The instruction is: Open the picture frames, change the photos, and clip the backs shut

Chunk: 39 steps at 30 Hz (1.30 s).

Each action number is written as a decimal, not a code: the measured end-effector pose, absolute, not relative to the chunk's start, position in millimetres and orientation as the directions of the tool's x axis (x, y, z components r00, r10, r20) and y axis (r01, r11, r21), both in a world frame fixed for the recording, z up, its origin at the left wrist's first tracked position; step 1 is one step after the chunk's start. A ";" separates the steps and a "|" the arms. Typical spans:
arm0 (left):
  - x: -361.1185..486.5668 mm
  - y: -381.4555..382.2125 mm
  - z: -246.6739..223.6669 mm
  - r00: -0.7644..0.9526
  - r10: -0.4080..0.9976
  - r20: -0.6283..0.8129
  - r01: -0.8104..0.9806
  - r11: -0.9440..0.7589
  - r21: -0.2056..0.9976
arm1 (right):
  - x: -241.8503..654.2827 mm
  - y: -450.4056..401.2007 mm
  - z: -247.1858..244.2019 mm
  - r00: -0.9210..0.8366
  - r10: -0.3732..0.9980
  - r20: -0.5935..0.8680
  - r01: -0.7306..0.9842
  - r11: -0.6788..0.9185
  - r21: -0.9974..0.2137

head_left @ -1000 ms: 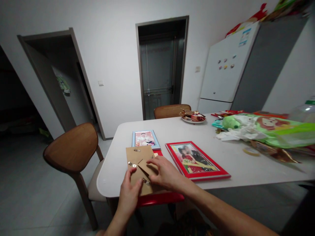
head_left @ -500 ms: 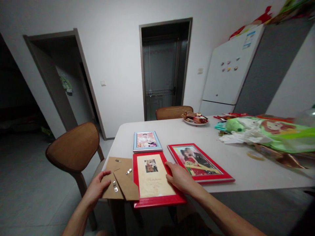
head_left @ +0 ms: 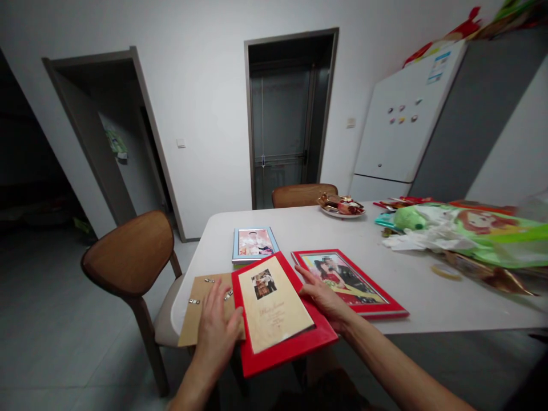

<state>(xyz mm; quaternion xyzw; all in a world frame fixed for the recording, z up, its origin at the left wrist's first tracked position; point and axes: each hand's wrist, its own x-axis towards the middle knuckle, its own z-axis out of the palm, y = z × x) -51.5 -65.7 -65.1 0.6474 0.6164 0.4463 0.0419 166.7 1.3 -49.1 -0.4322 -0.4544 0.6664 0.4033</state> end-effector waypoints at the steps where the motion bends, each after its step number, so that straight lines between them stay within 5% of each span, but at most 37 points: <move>1: -35.6 -68.5 -60.2 -0.106 0.842 0.529 0.746 -0.284 0.602 | 164.7 -0.8 -46.2 -0.311 0.930 -0.196 -0.192 -0.264 -0.945; 6: 21.3 -73.5 -53.2 0.125 0.878 0.462 0.669 -0.419 0.615 | 156.4 -8.9 -33.6 -0.307 0.943 -0.126 -0.203 -0.195 -0.960; 11: 25.0 -71.1 -54.3 0.220 0.810 0.544 0.692 -0.522 0.498 | 157.5 -9.4 -33.5 -0.272 0.958 -0.086 -0.125 -0.124 -0.984; 16: -6.7 -76.3 -41.1 -0.041 0.767 0.641 0.713 -0.427 0.556 | 165.0 2.0 -44.9 -0.221 0.973 -0.061 0.192 -0.018 -0.981; 22: -62.9 -86.4 -56.2 -0.372 0.778 0.507 0.708 -0.116 0.697 | 173.2 11.6 -67.1 -0.193 0.969 0.154 0.740 0.247 -0.625; 27: -84.2 -92.4 -90.0 -0.353 0.865 0.356 0.715 0.004 0.699 | 170.7 12.6 -82.2 -0.257 0.944 0.207 0.834 0.325 -0.446; 32: -84.8 -96.5 -95.5 -0.258 0.891 0.375 0.837 0.011 0.548 | 165.7 10.1 -83.6 -0.279 0.939 0.202 0.893 0.331 -0.306; 39: -81.6 -102.7 -87.5 -0.209 0.891 0.402 0.907 0.023 0.420 | 165.5 7.5 -84.2 -0.295 0.933 0.207 0.899 0.344 -0.272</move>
